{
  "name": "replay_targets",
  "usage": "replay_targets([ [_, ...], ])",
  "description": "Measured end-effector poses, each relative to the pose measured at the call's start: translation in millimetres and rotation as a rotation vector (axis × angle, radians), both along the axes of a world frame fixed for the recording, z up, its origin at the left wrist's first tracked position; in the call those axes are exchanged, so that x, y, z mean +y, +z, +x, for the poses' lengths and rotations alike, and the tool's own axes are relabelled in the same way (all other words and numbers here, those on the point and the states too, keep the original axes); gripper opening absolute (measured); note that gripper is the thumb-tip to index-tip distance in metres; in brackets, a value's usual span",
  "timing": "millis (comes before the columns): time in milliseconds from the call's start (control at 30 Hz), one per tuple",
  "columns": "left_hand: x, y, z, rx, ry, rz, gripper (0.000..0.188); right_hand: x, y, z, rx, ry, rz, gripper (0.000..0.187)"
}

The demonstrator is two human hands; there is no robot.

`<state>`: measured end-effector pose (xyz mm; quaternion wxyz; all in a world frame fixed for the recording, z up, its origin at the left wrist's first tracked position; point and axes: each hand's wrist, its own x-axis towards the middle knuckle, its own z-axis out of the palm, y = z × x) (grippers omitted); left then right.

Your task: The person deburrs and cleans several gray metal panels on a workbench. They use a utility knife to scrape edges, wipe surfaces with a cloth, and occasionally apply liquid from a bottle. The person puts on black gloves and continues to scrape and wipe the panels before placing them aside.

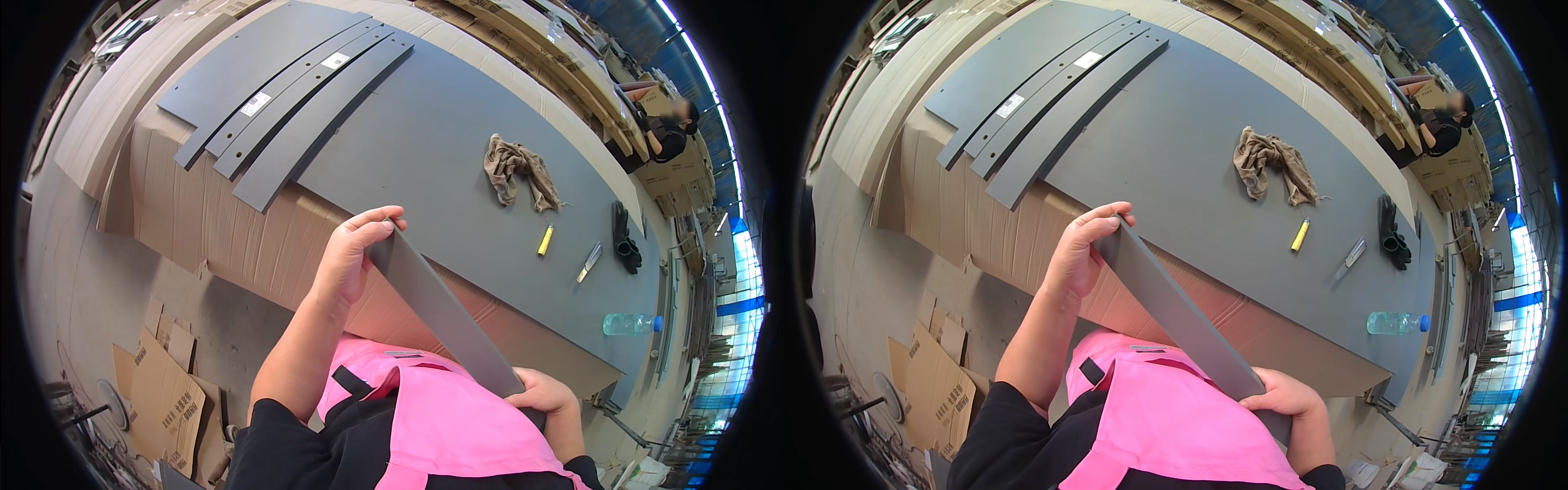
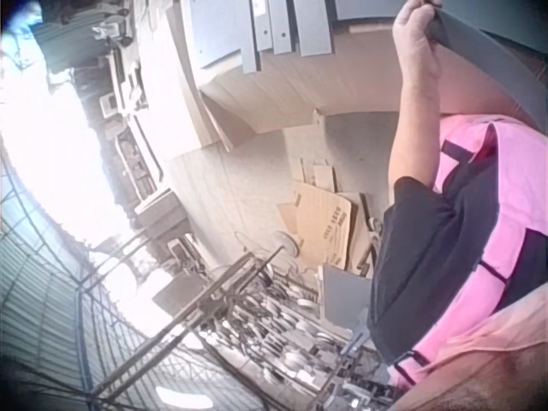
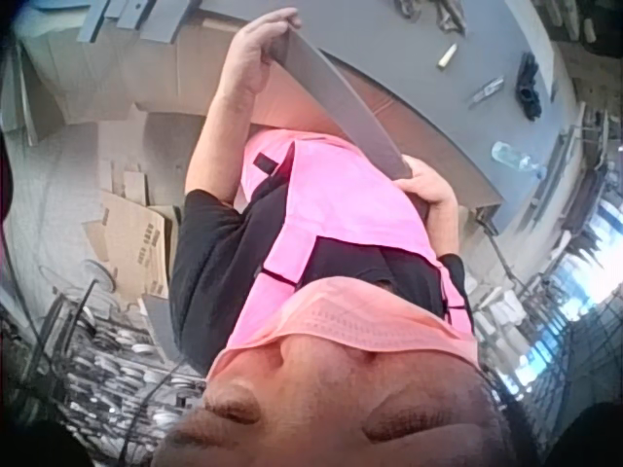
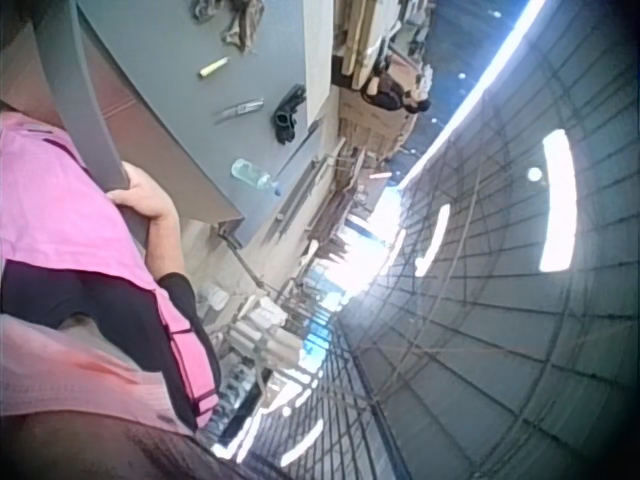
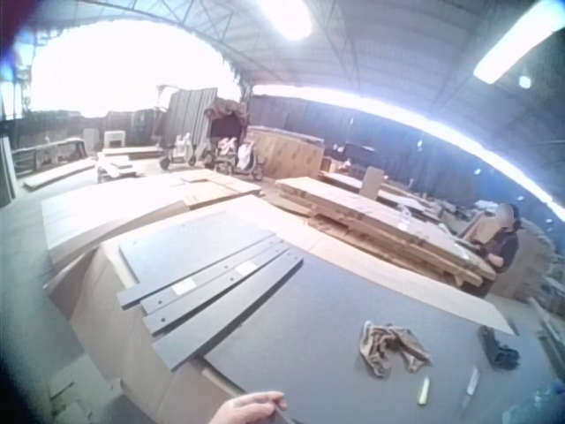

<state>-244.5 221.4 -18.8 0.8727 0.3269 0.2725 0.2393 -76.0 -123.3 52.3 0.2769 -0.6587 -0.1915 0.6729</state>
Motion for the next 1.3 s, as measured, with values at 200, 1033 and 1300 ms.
replay_targets([
  [200,-1,2,-1,-0.054,-0.044,-0.044,0.038,-2,1,-5,0.008,-0.021,0.0,0.065],
  [1033,-10,-52,76,0.545,0.112,1.137,0.037,12,-59,76,-0.383,-0.234,0.149,0.052],
  [1300,-31,-81,82,0.714,0.207,1.713,0.05,23,-51,125,-1.021,-0.195,0.143,0.023],
])
